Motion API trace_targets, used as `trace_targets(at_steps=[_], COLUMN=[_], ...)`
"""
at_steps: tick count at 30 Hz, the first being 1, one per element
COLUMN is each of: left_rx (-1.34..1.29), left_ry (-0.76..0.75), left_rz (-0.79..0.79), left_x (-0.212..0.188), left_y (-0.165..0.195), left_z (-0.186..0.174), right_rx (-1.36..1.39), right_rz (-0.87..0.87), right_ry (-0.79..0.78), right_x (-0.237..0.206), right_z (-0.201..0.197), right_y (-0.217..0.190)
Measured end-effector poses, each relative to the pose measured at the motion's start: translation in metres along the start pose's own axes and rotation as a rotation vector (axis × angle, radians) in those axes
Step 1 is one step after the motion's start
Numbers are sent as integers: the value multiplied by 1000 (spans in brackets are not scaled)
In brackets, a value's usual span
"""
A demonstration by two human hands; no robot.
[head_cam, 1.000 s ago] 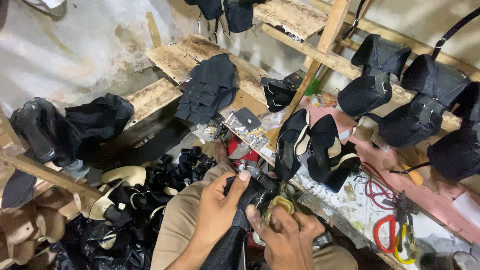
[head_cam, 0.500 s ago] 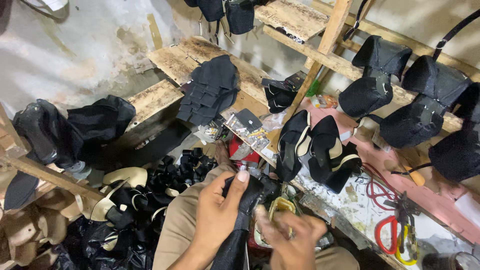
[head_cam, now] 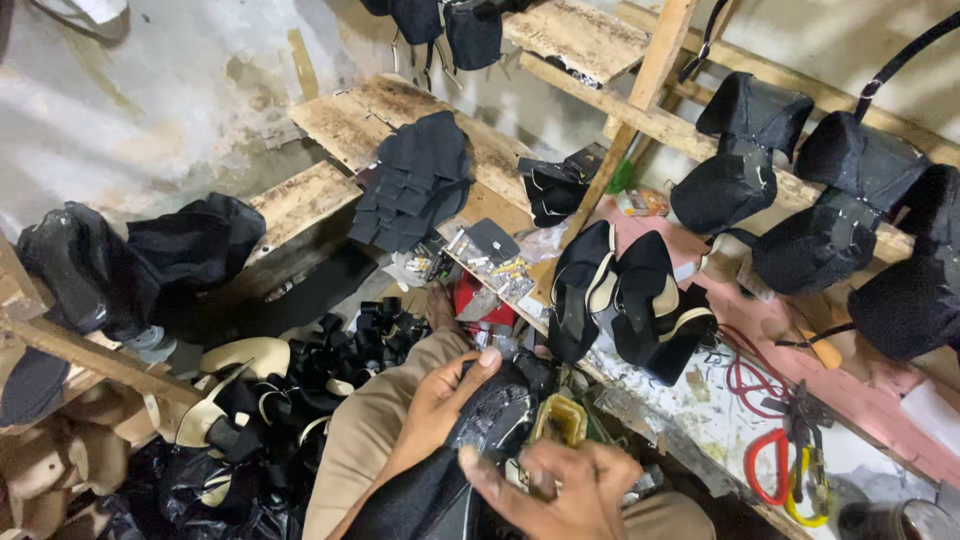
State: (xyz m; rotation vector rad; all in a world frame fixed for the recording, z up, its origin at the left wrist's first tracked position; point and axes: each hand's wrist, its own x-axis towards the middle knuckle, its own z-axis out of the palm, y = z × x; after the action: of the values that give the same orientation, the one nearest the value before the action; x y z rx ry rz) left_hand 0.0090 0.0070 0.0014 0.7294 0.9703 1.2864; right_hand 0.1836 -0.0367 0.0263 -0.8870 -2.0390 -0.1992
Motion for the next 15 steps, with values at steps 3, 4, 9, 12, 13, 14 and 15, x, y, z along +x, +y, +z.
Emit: trace_targets(at_steps=[3, 4, 9, 12, 13, 14, 15], left_rx=[-173, -222, -155, 53, 134, 123, 111], left_ry=[-34, -35, -9, 74, 109, 175, 235], left_rz=[-54, -66, -50, 88, 153, 190, 220], left_x=[0, 0, 3, 3, 4, 4, 2], left_y=[-2, -2, -2, 2, 5, 9, 12], left_z=[-1, -1, -3, -3, -2, -2, -1], right_rx=[-92, -179, 11, 44, 173, 301, 449], right_rz=[54, 37, 15, 101, 63, 23, 164], right_ry=[69, -92, -24, -82, -8, 70, 42], right_x=[11, 12, -7, -26, -28, -26, -23], right_z=[-10, -16, -7, 0, 5, 10, 14], right_y=[-2, -1, 9, 8, 7, 6, 4])
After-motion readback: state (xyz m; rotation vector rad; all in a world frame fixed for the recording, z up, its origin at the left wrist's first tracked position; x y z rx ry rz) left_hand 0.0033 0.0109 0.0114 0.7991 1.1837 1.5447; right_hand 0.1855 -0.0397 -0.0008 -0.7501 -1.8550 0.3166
